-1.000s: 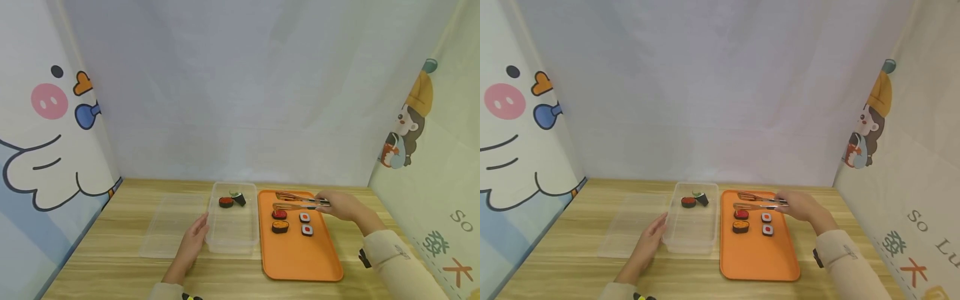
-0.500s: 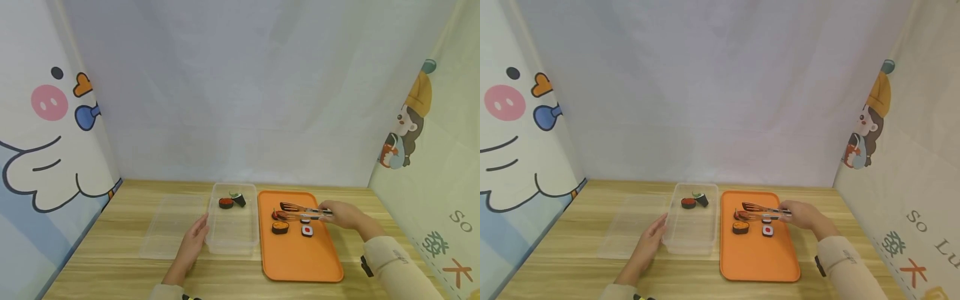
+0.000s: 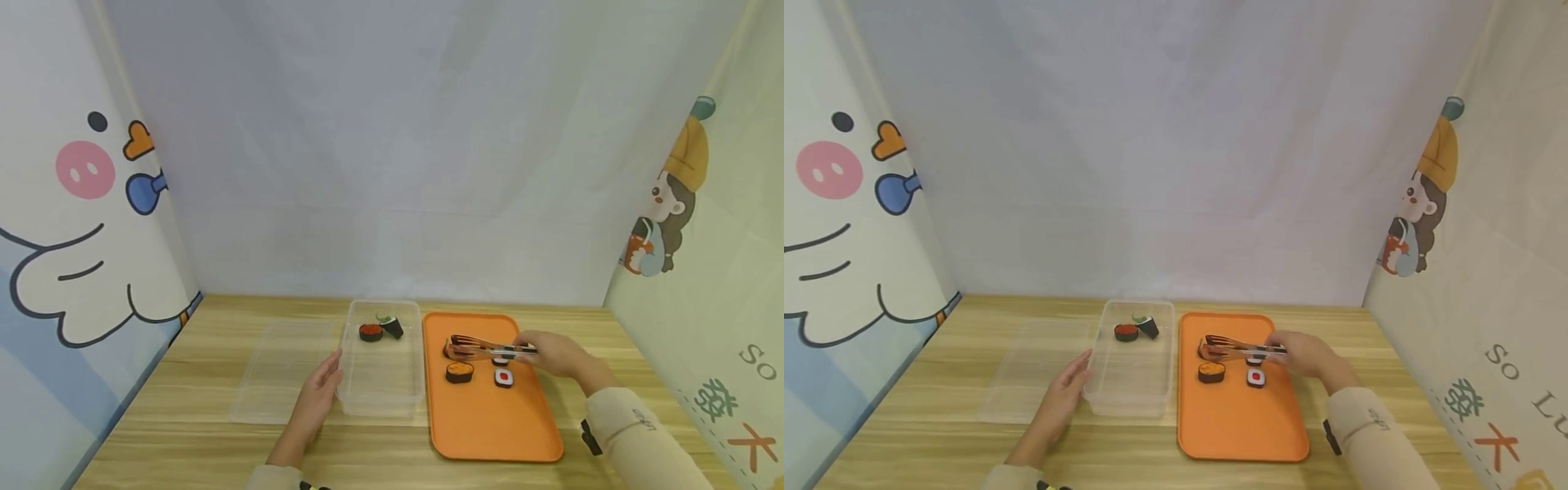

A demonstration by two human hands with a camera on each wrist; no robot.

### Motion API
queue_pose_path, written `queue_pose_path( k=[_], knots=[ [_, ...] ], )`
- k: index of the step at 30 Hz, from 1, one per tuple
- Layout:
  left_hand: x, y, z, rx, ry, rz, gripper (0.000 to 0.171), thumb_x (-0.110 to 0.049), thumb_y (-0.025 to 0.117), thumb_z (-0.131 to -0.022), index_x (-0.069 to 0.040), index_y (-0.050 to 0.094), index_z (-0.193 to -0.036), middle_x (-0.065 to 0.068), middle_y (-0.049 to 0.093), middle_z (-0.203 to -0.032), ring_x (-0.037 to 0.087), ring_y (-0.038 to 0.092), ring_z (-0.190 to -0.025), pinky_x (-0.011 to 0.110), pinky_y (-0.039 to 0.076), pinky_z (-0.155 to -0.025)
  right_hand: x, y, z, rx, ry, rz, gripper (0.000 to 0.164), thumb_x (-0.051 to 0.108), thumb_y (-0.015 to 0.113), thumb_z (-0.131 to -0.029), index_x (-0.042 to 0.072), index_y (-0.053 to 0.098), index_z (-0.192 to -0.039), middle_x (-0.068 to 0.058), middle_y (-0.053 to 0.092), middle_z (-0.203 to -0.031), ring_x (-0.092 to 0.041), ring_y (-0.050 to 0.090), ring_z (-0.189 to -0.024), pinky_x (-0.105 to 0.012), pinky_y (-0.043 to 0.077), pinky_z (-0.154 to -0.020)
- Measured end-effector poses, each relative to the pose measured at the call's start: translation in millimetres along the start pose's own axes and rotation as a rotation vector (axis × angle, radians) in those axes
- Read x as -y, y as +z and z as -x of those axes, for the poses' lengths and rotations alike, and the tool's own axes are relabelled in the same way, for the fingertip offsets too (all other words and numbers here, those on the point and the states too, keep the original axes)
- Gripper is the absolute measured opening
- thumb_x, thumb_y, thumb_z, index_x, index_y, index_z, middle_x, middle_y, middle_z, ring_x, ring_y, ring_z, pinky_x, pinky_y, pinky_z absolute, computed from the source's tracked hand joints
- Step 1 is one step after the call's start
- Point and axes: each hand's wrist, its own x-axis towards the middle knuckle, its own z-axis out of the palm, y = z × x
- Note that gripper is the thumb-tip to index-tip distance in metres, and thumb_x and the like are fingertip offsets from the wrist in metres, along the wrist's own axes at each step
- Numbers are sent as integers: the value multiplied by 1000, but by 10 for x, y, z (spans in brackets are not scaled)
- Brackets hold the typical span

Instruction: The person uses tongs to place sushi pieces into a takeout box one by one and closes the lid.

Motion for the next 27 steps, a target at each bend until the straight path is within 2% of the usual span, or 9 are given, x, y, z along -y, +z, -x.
queue_pose_path(
  k=[7, 13, 18, 21, 24, 27],
  knots=[
    [9, -5, -2, 9, 2, 3, 47, -17, 43, -106, -6, 35, -151, 22, 30, -152, 39, 30, -138, 52, 32, -107, 39, -15, -18, -18, 6, -11, 17, 27, 65, -95, 14, 66, -107, 7, 62, -93, -11, 54, -76, -37, 47, -65],
    [-8, 8, 8, 8, 6, 13, 47, -16, 44, -105, -5, 35, -150, 22, 30, -152, 39, 30, -138, 52, 31, -107, 63, -85, -43, -69, -13, -7, 23, 27, 65, -95, 10, 66, -111, 1, 65, -98, -16, 59, -82, -42, 50, -69],
    [4, 5, -1, 4, 1, 4, 47, -16, 44, -105, -5, 35, -151, 22, 30, -152, 40, 30, -137, 52, 32, -107, 135, -205, -67, -77, -12, -39, 25, 28, 63, -97, 9, 65, -112, 6, 62, -90, -10, 50, -68, -34, 43, -59],
    [11, -1, -8, -2, -1, -4, 47, -17, 44, -105, -6, 36, -150, 22, 31, -152, 39, 31, -137, 51, 32, -107, 201, -261, -94, -83, -23, -43, 27, 31, 61, -98, 9, 64, -114, 6, 60, -88, -9, 47, -65, -32, 40, -57],
    [8, -2, -9, -10, -4, -5, 47, -16, 45, -105, -5, 37, -150, 22, 31, -152, 38, 31, -137, 50, 32, -107, 266, -293, -137, -100, -47, -28, 31, 33, 60, -98, 8, 64, -117, 1, 64, -97, -12, 52, -71, -36, 45, -61],
    [12, 0, -11, -10, -4, -2, 47, -16, 45, -105, -4, 37, -150, 22, 31, -151, 38, 31, -138, 50, 32, -107, 354, -300, -199, -117, -84, -22, 32, 32, 60, -98, 7, 64, -118, -7, 66, -108, -21, 61, -83, -44, 51, -70]
  ],
)
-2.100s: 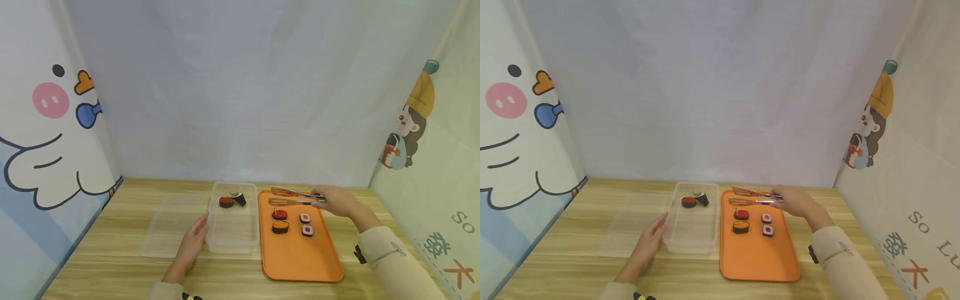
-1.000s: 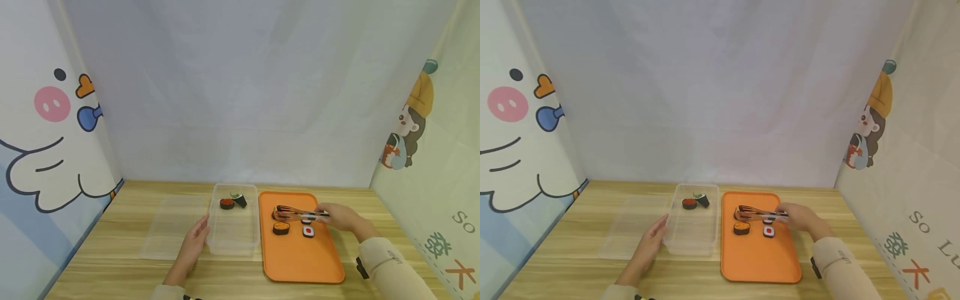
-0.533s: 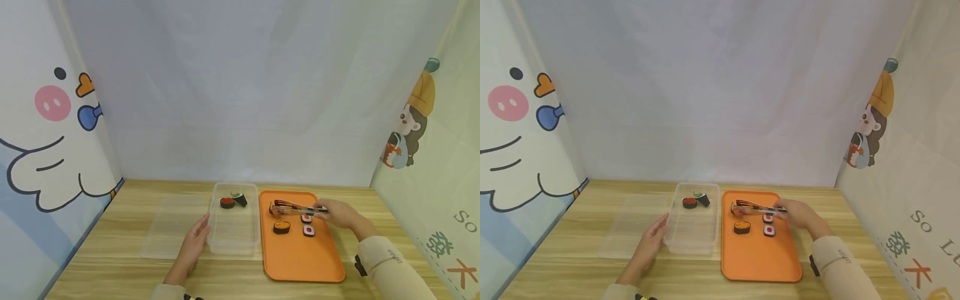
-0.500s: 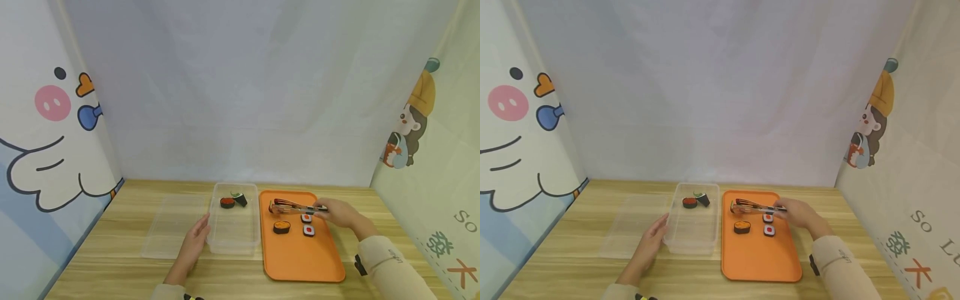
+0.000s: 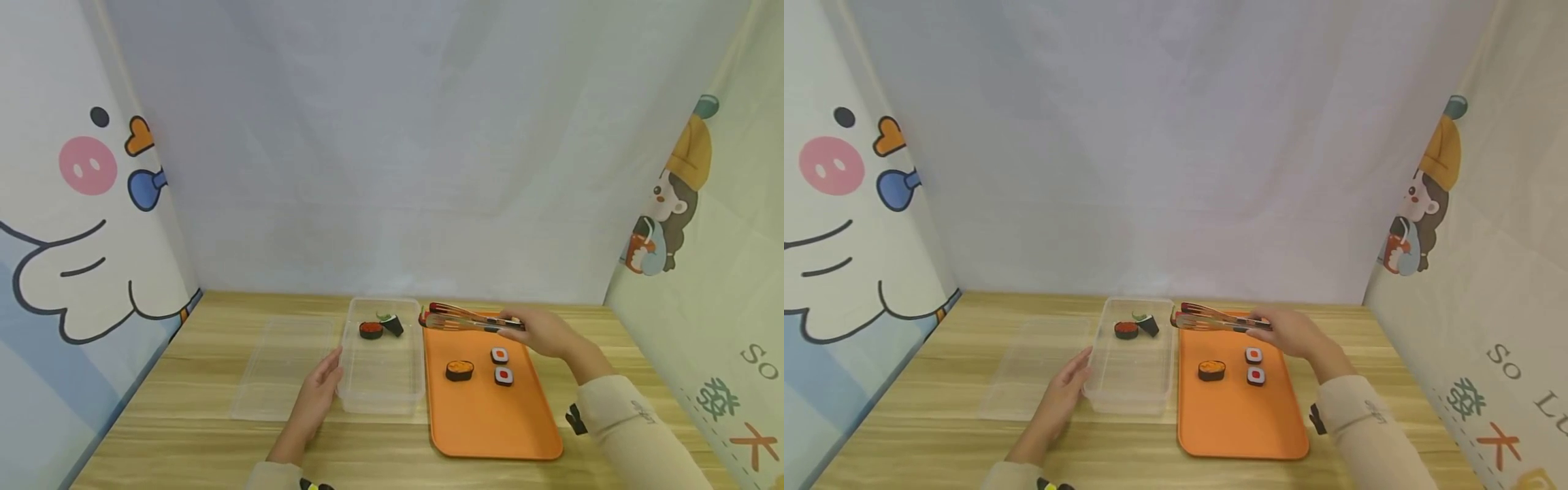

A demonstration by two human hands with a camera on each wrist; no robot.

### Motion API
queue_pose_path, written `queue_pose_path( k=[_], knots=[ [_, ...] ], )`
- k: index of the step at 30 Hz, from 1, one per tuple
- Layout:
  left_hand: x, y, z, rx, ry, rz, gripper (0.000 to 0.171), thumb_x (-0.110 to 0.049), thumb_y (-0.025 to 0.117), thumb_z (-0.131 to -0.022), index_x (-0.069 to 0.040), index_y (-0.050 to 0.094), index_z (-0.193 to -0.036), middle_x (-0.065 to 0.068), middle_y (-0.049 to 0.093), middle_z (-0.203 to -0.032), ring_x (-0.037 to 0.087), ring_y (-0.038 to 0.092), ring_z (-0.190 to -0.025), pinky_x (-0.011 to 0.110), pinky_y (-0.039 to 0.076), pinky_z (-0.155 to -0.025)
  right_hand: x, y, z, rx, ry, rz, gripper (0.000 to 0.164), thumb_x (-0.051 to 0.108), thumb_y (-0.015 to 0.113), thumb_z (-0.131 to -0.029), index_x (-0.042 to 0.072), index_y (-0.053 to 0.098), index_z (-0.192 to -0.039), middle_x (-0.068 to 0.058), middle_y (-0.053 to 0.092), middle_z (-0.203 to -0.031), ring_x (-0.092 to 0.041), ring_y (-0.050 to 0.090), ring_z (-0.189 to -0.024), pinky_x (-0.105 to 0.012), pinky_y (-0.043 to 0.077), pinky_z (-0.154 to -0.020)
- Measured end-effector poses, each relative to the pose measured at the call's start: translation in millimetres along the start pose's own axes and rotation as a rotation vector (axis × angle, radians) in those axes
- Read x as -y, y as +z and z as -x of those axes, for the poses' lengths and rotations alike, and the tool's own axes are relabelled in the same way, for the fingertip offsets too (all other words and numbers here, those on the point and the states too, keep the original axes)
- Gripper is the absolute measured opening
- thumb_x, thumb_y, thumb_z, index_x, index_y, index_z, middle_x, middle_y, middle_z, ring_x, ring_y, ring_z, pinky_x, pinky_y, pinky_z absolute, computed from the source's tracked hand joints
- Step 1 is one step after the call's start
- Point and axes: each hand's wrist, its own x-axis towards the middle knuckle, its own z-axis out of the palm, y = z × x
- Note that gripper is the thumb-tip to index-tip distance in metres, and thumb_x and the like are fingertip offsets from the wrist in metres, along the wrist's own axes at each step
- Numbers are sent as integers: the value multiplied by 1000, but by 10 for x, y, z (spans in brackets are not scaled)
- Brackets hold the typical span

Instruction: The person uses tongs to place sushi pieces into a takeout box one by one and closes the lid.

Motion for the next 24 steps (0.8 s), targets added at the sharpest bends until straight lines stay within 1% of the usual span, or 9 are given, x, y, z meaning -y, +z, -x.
queue_pose_path(
  k=[3, 5, 11, 15, 18, 20, 24],
  knots=[
    [1, -7, -1, 2, -4, 0, 47, -15, 44, -105, -4, 36, -150, 22, 31, -152, 38, 31, -138, 50, 32, -107, 100, 35, -94, -4, -33, 1, 33, 31, 61, -98, 6, 64, -120, -11, 65, -114, -29, 63, -95, -50, 51, -78],
    [0, -10, 0, 6, -3, 5, 47, -15, 44, -105, -4, 36, -150, 22, 31, -152, 37, 30, -138, 50, 32, -107, 170, 73, -163, 4, -40, -8, 35, 31, 60, -98, 6, 63, -121, -12, 64, -116, -31, 62, -99, -51, 51, -81],
    [-12, -20, 9, 15, 10, 20, 48, -14, 44, -105, -3, 34, -151, 22, 29, -152, 38, 29, -138, 50, 31, -107, 346, 228, -382, 22, -38, -33, 37, 34, 59, -99, 8, 62, -125, -11, 62, -122, -32, 60, -107, -51, 50, -86],
    [-11, -28, 8, 18, 13, 17, 48, -14, 44, -105, -2, 34, -150, 24, 30, -151, 39, 30, -138, 51, 32, -107, 457, 321, -513, 45, -24, -51, 30, 33, 61, -98, 13, 64, -121, -4, 63, -116, -23, 61, -98, -44, 51, -79],
    [-15, -32, 11, 20, 13, 15, 48, -14, 45, -105, -3, 34, -150, 24, 31, -151, 40, 30, -137, 52, 32, -107, 527, 381, -589, 77, -4, -62, 26, 33, 61, -98, 16, 64, -118, 1, 63, -109, -14, 58, -84, -38, 49, -69],
    [-13, -35, 13, 19, 13, 13, 48, -14, 45, -105, -2, 34, -150, 25, 31, -151, 41, 30, -137, 53, 33, -106, 564, 421, -627, 98, 7, -69, 25, 32, 60, -98, 17, 64, -117, 4, 63, -104, -12, 54, -76, -35, 46, -65],
    [-5, -42, 17, 20, 17, 9, 48, -13, 44, -105, -1, 33, -150, 26, 30, -151, 42, 31, -136, 54, 34, -105, 618, 499, -686, 114, 2, -67, 20, 30, 61, -98, 18, 65, -113, 7, 62, -100, -11, 51, -72, -33, 44, -63]
  ],
)
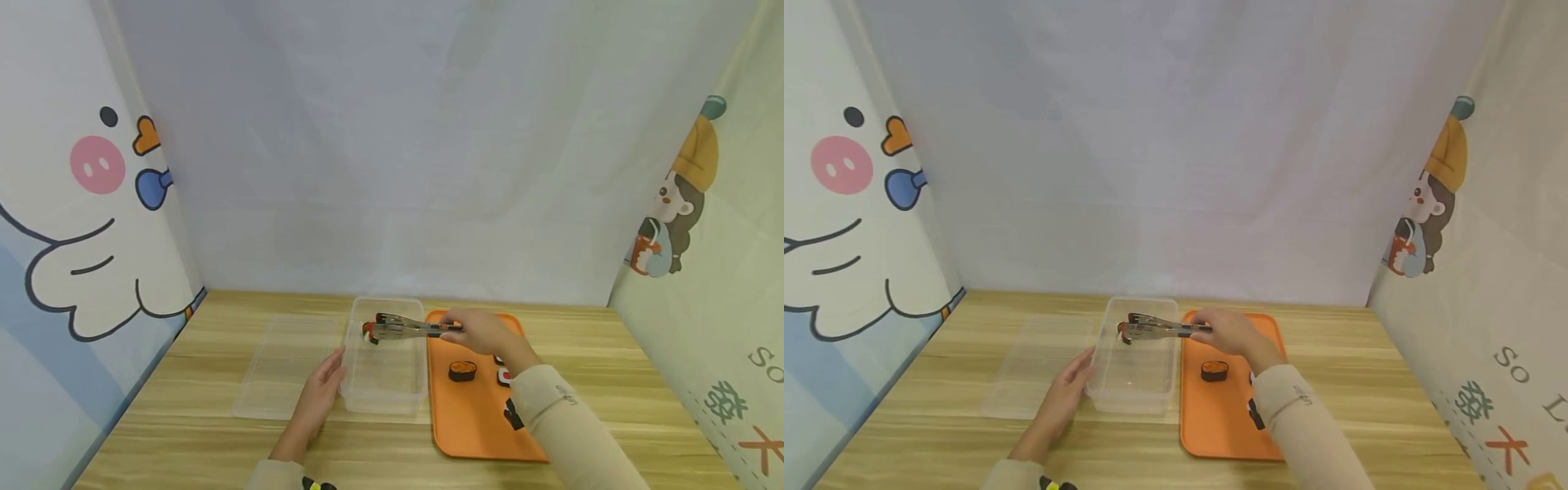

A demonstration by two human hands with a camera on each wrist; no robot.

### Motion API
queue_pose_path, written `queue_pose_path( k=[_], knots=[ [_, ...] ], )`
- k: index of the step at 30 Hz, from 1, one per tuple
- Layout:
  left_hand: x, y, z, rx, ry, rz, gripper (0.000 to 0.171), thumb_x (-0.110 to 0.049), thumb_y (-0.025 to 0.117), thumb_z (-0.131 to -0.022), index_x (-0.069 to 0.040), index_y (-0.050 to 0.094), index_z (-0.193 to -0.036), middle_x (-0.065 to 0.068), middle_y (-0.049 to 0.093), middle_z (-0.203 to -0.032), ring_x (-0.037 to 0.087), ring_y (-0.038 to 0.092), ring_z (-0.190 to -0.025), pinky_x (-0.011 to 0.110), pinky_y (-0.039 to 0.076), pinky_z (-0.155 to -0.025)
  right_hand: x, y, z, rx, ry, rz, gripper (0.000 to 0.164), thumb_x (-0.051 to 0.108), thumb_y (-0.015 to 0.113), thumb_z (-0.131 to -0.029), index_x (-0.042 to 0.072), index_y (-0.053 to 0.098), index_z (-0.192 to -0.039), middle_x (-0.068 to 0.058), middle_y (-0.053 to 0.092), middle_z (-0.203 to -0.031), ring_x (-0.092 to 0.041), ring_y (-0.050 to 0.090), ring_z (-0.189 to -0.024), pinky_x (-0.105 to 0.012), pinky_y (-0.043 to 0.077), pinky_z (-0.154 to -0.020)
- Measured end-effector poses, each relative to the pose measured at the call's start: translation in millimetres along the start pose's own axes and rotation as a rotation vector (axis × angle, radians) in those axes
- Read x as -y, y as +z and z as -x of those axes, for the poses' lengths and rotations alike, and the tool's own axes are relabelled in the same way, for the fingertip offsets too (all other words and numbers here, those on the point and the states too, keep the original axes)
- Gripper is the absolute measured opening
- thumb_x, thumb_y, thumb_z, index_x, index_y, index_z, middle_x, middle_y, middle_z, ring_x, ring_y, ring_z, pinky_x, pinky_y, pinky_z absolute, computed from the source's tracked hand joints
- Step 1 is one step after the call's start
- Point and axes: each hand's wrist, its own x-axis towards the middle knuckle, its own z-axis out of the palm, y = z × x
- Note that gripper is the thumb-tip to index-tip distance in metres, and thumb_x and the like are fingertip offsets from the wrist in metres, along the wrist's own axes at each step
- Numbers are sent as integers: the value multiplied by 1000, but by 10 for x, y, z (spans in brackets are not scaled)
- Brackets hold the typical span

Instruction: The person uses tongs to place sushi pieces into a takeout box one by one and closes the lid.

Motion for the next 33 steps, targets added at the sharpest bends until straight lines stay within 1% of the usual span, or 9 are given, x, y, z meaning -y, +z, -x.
queue_pose_path(
  k=[7, 10, 15, 18, 19, 22, 27, 30, 33],
  knots=[
    [-25, 10, 2, -7, -6, 5, 48, -15, 46, -105, -3, 36, -150, 25, 32, -151, 41, 32, -136, 53, 33, -106, 69, 76, -70, -10, 4, 5, 12, 28, 64, -96, 20, 66, -105, 8, 60, -93, -12, 49, -70, -34, 43, -62],
    [-25, 5, 2, -8, -1, 7, 47, -14, 45, -105, -2, 36, -149, 25, 31, -151, 41, 32, -136, 53, 33, -106, 108, 94, -108, -15, 3, -3, 14, 27, 64, -96, 19, 66, -108, 8, 60, -94, -12, 50, -71, -34, 44, -62],
    [-20, 1, 6, -6, 9, 10, 47, -14, 45, -105, -1, 36, -149, 26, 31, -150, 42, 31, -137, 54, 31, -107, 180, 112, -153, 2, 1, -3, 20, 30, 63, -97, 18, 64, -113, 7, 61, -101, -13, 55, -79, -35, 47, -67],
    [-23, 2, 10, 1, 5, 9, 47, -15, 45, -105, -1, 35, -149, 26, 30, -151, 42, 30, -137, 53, 31, -107, 195, 110, -151, 9, 21, 3, 24, 31, 62, -97, 17, 64, -117, 5, 62, -106, -15, 58, -86, -38, 49, -71],
    [-25, 2, 12, 1, 1, 9, 48, -15, 45, -105, -2, 35, -150, 26, 30, -151, 41, 30, -137, 53, 31, -107, 197, 107, -148, 8, 27, 4, 25, 31, 62, -97, 17, 63, -118, 4, 63, -108, -16, 58, -88, -38, 49, -73],
    [-34, 1, 18, -5, -7, 6, 48, -15, 45, -105, -3, 35, -150, 25, 30, -151, 41, 30, -137, 53, 31, -107, 187, 87, -132, -2, 44, 4, 28, 31, 63, -97, 16, 63, -121, 3, 63, -108, -15, 58, -87, -37, 49, -72],
    [-32, -4, 15, 0, -2, 11, 48, -14, 45, -105, -2, 34, -150, 26, 30, -151, 41, 30, -137, 53, 31, -107, 163, 10, -70, 2, 50, -7, 21, 31, 62, -98, 18, 63, -114, 6, 61, -97, -14, 51, -71, -34, 43, -61],
    [-27, -3, 11, 4, 0, 19, 48, -14, 45, -105, -2, 34, -150, 25, 30, -151, 41, 30, -137, 53, 31, -107, 131, -46, -2, 6, 53, 3, 23, 32, 60, -99, 18, 63, -117, 3, 62, -102, -14, 52, -74, -35, 44, -63],
    [-26, 4, 10, -5, -3, 20, 48, -13, 45, -105, -2, 35, -150, 25, 31, -151, 41, 31, -137, 52, 31, -108, 74, -102, 85, -9, 53, 10, 31, 32, 60, -98, 15, 61, -124, -2, 63, -111, -16, 57, -82, -38, 48, -68]
  ],
)
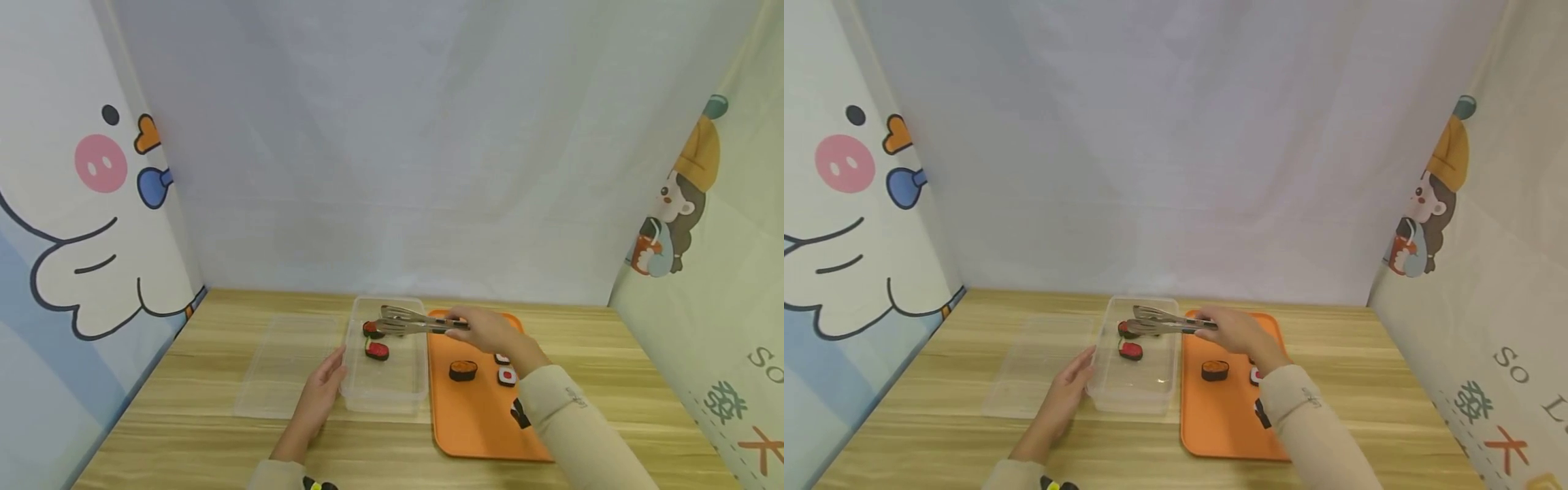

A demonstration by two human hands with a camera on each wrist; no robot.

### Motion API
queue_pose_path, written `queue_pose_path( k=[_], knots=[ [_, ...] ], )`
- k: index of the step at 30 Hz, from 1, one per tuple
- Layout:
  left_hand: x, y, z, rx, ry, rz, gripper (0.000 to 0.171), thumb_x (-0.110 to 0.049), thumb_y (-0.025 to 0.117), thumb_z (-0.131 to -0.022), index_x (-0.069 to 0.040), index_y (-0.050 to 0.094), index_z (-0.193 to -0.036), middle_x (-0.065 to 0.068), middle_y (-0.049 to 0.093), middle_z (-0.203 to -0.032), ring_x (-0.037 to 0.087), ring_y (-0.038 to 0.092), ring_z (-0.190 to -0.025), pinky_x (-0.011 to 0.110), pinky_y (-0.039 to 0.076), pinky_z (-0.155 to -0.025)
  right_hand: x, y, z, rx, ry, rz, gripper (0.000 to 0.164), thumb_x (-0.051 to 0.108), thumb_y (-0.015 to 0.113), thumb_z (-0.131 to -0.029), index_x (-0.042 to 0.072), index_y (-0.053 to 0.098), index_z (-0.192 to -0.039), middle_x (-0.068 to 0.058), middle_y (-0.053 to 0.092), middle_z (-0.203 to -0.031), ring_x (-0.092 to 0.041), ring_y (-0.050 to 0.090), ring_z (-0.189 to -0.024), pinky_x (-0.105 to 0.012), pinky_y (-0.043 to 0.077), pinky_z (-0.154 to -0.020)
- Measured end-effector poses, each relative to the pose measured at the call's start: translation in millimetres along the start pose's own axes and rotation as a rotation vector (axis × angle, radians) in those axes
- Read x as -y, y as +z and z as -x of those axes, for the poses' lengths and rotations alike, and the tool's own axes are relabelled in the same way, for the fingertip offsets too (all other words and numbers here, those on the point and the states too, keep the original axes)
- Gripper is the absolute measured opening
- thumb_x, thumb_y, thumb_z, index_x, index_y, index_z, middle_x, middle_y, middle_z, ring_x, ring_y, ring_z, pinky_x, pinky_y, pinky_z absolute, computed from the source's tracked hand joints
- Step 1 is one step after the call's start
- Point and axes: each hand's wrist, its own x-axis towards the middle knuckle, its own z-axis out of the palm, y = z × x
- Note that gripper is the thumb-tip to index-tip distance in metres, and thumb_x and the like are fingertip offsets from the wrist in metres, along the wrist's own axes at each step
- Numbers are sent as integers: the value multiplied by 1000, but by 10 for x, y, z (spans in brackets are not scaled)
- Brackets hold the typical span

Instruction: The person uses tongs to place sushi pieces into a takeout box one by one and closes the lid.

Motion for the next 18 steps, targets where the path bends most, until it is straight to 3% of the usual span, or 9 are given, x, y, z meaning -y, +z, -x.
queue_pose_path(
  k=[8, 18],
  knots=[
    [-20, 32, 4, -6, -5, -6, 47, -13, 45, -105, -3, 35, -150, 24, 31, -151, 40, 30, -137, 51, 30, -108, -269, -190, 313, -32, 27, 50, 39, 33, 61, -98, 10, 60, -128, -12, 60, -125, -31, 61, -104, -51, 51, -81],
    [16, 13, -3, 0, 1, -22, 48, -15, 44, -105, -2, 34, -150, 24, 30, -152, 40, 30, -137, 52, 32, -107, -645, -339, 728, -74, 30, 64, 34, 28, 64, -96, 4, 63, -120, -8, 65, -109, -24, 62, -90, -46, 52, -73]
  ],
)
